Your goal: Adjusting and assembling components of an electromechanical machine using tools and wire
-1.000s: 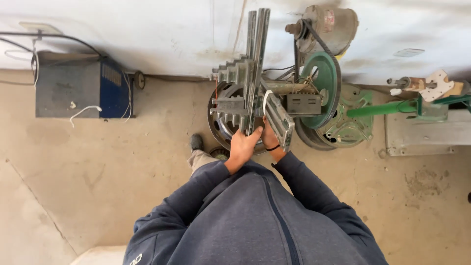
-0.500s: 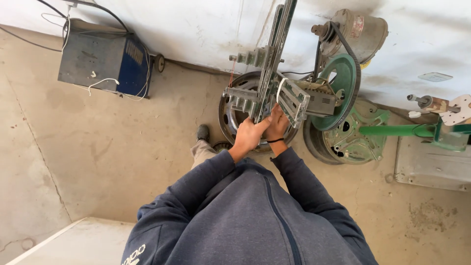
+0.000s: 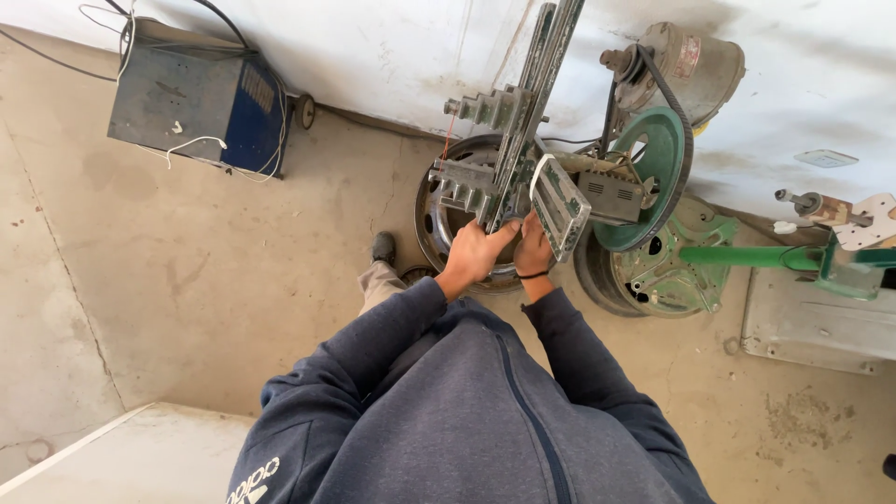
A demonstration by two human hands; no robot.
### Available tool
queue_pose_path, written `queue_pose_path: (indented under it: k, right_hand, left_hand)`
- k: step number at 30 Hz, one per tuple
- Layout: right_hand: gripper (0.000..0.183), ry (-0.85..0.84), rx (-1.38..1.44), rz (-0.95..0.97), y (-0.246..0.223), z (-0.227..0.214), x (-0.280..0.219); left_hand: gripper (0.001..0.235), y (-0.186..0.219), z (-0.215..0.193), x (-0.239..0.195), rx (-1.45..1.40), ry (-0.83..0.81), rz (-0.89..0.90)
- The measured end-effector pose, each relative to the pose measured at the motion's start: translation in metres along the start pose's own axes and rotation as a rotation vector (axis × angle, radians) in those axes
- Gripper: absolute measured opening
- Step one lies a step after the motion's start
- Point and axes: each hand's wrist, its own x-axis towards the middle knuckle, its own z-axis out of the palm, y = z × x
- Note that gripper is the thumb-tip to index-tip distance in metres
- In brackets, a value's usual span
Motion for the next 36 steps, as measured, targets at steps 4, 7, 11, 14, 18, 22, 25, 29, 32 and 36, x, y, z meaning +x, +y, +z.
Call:
queue_pose_path:
  k: [4,7,11,14,18,22,25,29,32,36]
  right_hand:
    - [0.047,-0.2,-0.056,-0.689,0.0,-0.03,-0.027]
    - [0.043,-0.257,-0.103,-0.578,0.022,-0.054,-0.06]
    - [0.038,-0.254,-0.14,-0.463,0.034,-0.06,-0.085]
    - [0.026,-0.224,-0.026,-0.544,0.031,-0.06,-0.084]
    - [0.027,-0.148,0.013,-0.705,-0.073,-0.036,-0.064]
    - [0.017,-0.096,0.539,-0.384,-0.076,-0.006,-0.026]
    - [0.023,0.03,0.311,-0.677,-0.081,0.015,-0.026]
    - [0.019,0.119,0.302,-0.659,-0.094,0.019,-0.028]
    - [0.029,0.132,0.316,-0.49,-0.075,0.029,-0.006]
    - [0.043,0.126,0.138,-0.472,-0.024,0.026,0.01]
  left_hand:
    - [0.07,0.013,-0.006,-0.013,-0.003,-0.001,-0.033]
    - [0.074,0.013,-0.004,-0.021,-0.013,-0.001,-0.067]
    - [0.076,0.023,-0.008,-0.023,-0.005,0.018,-0.071]
    - [0.08,0.012,0.002,-0.018,0.048,0.025,-0.09]
    - [0.084,-0.023,0.001,0.019,0.061,0.024,-0.014]
    - [0.055,-0.034,0.004,0.045,0.017,0.07,0.282]
    - [0.054,-0.001,-0.006,0.049,0.056,0.106,0.471]
    - [0.059,-0.016,-0.002,0.067,0.149,0.128,0.585]
    - [0.052,-0.064,0.011,0.119,0.222,0.269,0.721]
    - [0.024,-0.098,0.007,0.154,0.746,0.531,1.626]
